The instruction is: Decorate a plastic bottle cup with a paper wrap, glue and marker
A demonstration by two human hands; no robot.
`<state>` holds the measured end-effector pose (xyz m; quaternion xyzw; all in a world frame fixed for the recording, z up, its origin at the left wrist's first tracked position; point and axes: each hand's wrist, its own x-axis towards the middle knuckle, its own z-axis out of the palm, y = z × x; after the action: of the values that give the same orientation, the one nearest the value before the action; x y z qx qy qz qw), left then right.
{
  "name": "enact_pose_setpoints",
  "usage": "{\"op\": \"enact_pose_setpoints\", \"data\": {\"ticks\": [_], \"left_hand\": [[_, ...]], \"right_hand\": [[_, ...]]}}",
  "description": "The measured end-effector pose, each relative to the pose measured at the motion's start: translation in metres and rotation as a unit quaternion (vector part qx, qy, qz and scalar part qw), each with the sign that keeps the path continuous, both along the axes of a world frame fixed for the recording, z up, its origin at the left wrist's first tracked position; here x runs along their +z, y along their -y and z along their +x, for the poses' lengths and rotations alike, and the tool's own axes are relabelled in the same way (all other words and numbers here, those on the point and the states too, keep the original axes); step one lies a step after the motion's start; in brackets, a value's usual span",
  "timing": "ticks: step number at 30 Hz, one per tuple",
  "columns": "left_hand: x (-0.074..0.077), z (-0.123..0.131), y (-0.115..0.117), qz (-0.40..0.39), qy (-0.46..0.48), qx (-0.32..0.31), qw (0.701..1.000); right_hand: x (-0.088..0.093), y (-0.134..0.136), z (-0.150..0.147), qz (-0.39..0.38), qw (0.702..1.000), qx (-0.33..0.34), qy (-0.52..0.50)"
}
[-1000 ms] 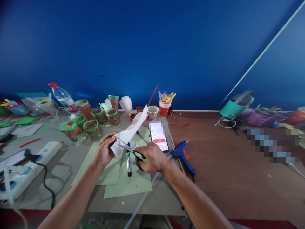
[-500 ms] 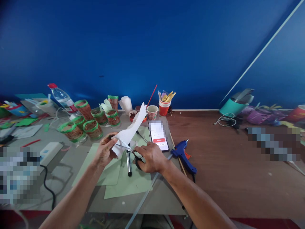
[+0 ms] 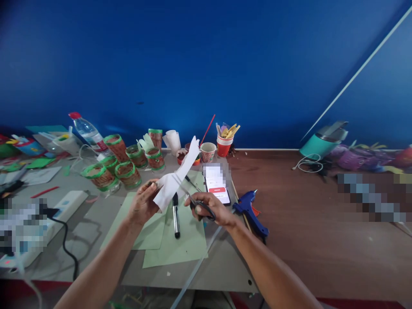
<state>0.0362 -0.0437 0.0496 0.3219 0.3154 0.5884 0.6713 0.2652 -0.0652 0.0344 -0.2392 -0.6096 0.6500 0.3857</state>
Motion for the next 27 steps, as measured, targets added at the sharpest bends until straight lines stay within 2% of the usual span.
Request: {"op": "enact_pose_setpoints", "data": {"ticks": [3, 6, 10, 17, 23, 27], "left_hand": [[0.0028, 0.0033, 0.0019, 0.016, 0.001, -0.010, 1.000], [0.0039, 0.0031, 0.0020, 0.030, -0.003, -0.027, 0.999], [0.0035, 0.0013, 0.0015, 0.042, -0.007, -0.039, 0.998], [0.0054, 0.0009, 0.0025, 0.010, -0.032, -0.026, 0.999], [0.0051, 0.0007, 0.0037, 0.021, -0.040, -0.030, 0.999], [0.0041, 0.0014, 0.0032, 0.026, -0.029, -0.020, 0.999]], "right_hand": [[0.0017, 0.0040, -0.0049, -0.023, 0.994, 0.109, -0.012], [0.0037, 0.0050, -0.0072, -0.030, 0.989, 0.146, -0.012], [0.0038, 0.0040, -0.0059, -0.044, 0.989, 0.139, -0.008], [-0.0002, 0.0030, -0.0042, -0.065, 0.990, 0.126, -0.008], [-0.0006, 0.0031, -0.0041, -0.048, 0.991, 0.123, 0.002], [0.0022, 0.0064, -0.0093, -0.032, 0.994, 0.089, 0.047]]}}
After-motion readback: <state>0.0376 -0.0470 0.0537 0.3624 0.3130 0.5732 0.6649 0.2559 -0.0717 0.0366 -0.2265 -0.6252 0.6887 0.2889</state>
